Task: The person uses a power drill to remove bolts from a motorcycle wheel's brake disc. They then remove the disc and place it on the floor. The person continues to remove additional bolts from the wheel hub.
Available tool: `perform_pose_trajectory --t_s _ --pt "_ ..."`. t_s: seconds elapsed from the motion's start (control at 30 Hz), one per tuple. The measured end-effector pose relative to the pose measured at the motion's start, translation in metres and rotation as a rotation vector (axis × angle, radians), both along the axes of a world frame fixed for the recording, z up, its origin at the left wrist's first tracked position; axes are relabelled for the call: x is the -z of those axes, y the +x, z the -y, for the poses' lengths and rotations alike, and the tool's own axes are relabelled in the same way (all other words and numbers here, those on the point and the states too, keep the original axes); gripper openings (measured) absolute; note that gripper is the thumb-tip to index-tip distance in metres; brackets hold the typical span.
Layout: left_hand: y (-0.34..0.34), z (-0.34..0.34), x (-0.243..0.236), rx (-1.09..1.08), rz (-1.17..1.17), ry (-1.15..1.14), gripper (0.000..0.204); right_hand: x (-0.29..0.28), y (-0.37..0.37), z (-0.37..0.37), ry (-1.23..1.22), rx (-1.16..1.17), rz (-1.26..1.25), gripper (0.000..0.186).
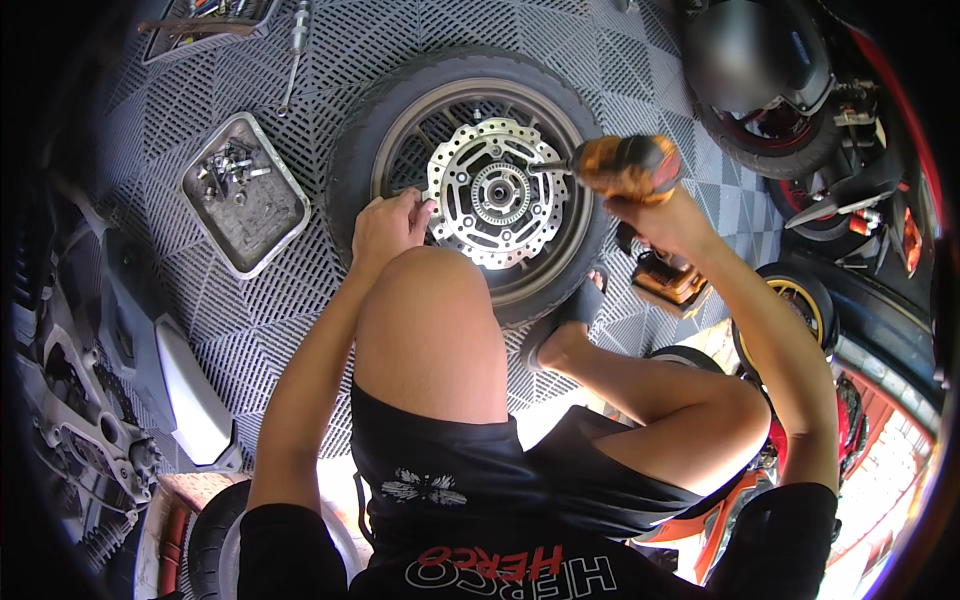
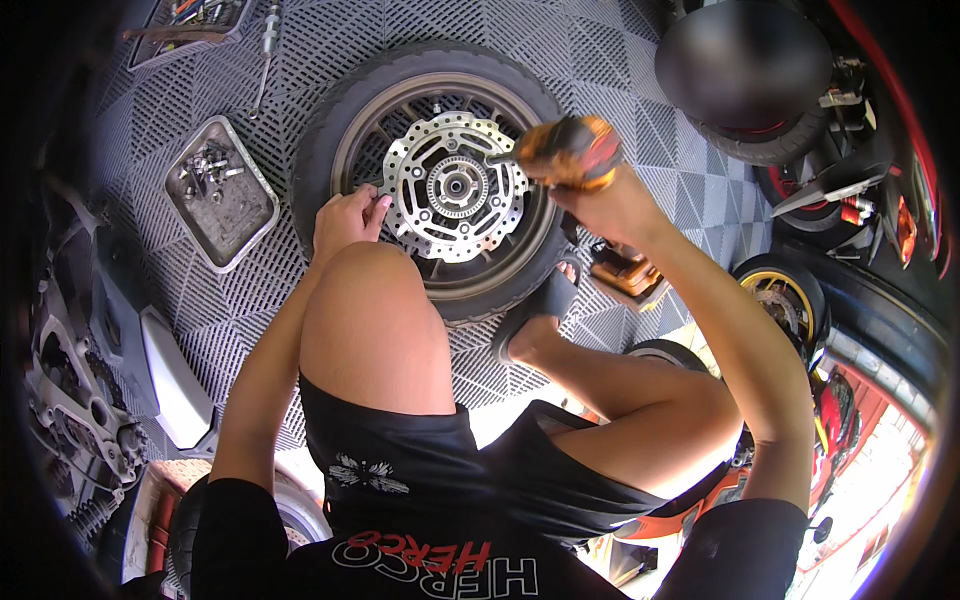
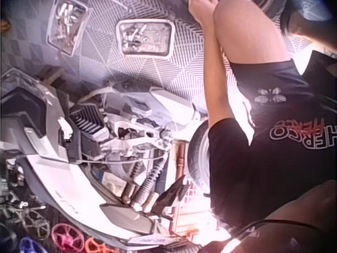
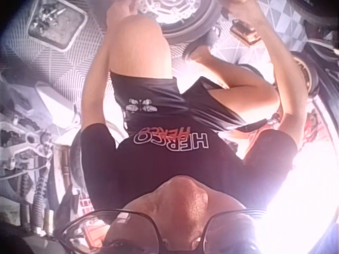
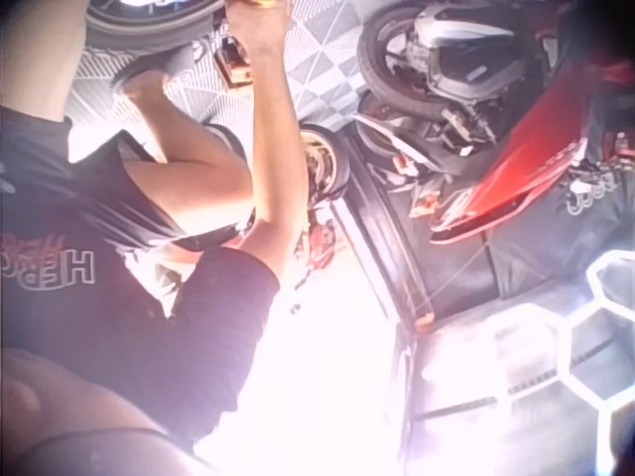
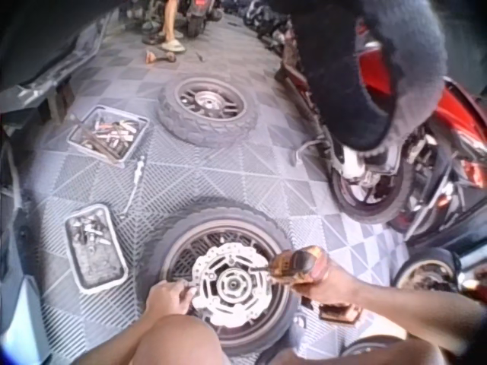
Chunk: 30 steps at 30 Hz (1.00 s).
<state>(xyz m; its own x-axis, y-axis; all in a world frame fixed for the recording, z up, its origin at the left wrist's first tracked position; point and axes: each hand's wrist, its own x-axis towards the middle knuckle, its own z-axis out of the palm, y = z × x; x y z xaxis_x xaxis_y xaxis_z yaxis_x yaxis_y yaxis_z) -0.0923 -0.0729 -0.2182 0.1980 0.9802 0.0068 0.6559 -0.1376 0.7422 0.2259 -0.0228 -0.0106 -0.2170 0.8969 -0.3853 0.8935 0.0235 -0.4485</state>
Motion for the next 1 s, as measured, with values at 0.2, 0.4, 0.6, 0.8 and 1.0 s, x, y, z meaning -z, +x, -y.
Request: perform_pose_trajectory --t_s 0.2,0.4,0.6,0.8,1.0 --pt "0.002 0.0 0.001 0.017 -0.008 -0.037 0.026 0.003 0.0 0.011 -0.098 0.147 -0.107 0.022" --pt "-0.001 0.001 -0.001 -0.005 -0.027 -0.064 0.026 -0.02 -0.026 -0.003 -0.339 0.305 0.081 0.035" --pt "-0.001 0.002 0.003 -0.021 -0.032 -0.048 0.024 -0.02 -0.026 -0.001 -0.326 0.362 0.014 0.029" --pt "0.0 0.003 0.002 0.003 -0.037 -0.041 0.026 -0.017 -0.019 0.005 -0.335 0.358 -0.035 0.03" --pt "-0.001 0.001 -0.001 0.018 -0.087 -0.023 0.027 -0.025 -0.022 0.006 -0.364 0.393 -0.053 0.033"
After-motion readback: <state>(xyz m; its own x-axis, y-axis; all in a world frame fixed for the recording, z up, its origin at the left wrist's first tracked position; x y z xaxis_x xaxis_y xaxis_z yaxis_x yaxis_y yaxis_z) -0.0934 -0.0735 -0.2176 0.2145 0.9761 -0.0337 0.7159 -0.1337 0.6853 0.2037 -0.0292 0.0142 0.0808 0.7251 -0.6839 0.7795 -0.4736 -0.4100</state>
